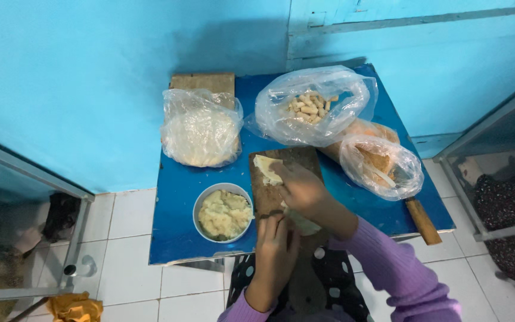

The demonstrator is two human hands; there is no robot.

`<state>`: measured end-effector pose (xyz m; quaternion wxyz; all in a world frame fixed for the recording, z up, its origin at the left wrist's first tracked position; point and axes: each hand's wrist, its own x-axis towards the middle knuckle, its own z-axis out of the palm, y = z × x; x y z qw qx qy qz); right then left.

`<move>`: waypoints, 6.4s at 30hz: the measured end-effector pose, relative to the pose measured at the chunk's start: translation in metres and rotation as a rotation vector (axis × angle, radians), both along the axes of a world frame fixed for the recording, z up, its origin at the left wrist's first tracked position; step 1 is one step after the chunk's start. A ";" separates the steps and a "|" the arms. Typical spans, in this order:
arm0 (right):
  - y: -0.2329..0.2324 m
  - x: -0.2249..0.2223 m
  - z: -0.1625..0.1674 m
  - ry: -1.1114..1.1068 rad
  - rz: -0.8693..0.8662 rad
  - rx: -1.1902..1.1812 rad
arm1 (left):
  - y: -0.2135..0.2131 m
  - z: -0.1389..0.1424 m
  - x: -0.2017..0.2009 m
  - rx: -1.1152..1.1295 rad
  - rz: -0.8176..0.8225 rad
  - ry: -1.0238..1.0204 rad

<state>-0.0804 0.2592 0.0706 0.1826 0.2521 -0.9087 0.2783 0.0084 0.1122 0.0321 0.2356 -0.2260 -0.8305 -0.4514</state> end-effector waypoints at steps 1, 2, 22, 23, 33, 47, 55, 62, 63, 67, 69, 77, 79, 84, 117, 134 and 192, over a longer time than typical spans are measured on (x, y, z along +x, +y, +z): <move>-0.004 -0.011 -0.002 -0.012 0.022 0.026 | -0.001 0.001 0.001 0.003 -0.006 -0.005; -0.005 -0.019 -0.005 -0.027 0.044 0.051 | -0.001 0.002 0.002 0.006 -0.012 -0.013; -0.002 -0.035 -0.003 -0.038 0.149 0.163 | -0.001 0.002 0.002 -0.008 -0.011 -0.001; -0.003 -0.035 -0.003 -0.027 0.157 0.162 | -0.001 0.002 0.002 -0.005 -0.011 -0.006; 0.006 0.012 0.032 0.261 0.136 -0.027 | -0.007 -0.018 -0.002 0.505 -0.060 -0.422; 0.019 0.127 -0.029 -0.318 -0.058 -0.708 | -0.014 -0.029 0.020 0.692 -0.324 -0.381; 0.017 0.130 -0.031 -0.483 0.029 -1.014 | -0.018 -0.011 0.020 0.468 -0.231 -0.305; 0.018 0.127 -0.028 -0.598 -0.175 -1.100 | -0.019 -0.019 0.021 0.702 -0.300 -0.488; 0.021 0.126 -0.030 -0.608 -0.169 -1.107 | -0.019 -0.020 0.021 0.795 -0.337 -0.524; 0.021 0.128 -0.039 -0.546 -0.106 -1.169 | -0.018 -0.020 0.021 0.813 -0.355 -0.527; 0.016 0.130 -0.042 -0.504 -0.053 -1.152 | -0.014 -0.020 0.020 0.757 -0.384 -0.436; 0.028 0.133 -0.033 -0.560 -0.155 -1.263 | -0.015 -0.018 0.022 0.785 -0.245 -0.526; 0.035 0.128 -0.032 -0.529 -0.208 -1.311 | -0.019 -0.017 0.022 0.778 -0.248 -0.512; 0.049 0.115 -0.031 -0.353 -0.288 -1.133 | -0.038 -0.019 0.021 0.717 -0.218 -0.624; 0.018 0.138 -0.051 -0.584 -0.141 -1.104 | -0.017 -0.039 0.026 0.933 -0.394 -0.708; 0.033 0.059 -0.007 -0.473 -0.190 -0.354 | -0.023 0.006 0.024 0.305 0.043 -0.071; -0.065 0.050 0.008 -0.285 0.385 -0.244 | -0.081 -0.051 -0.016 0.150 0.553 -0.076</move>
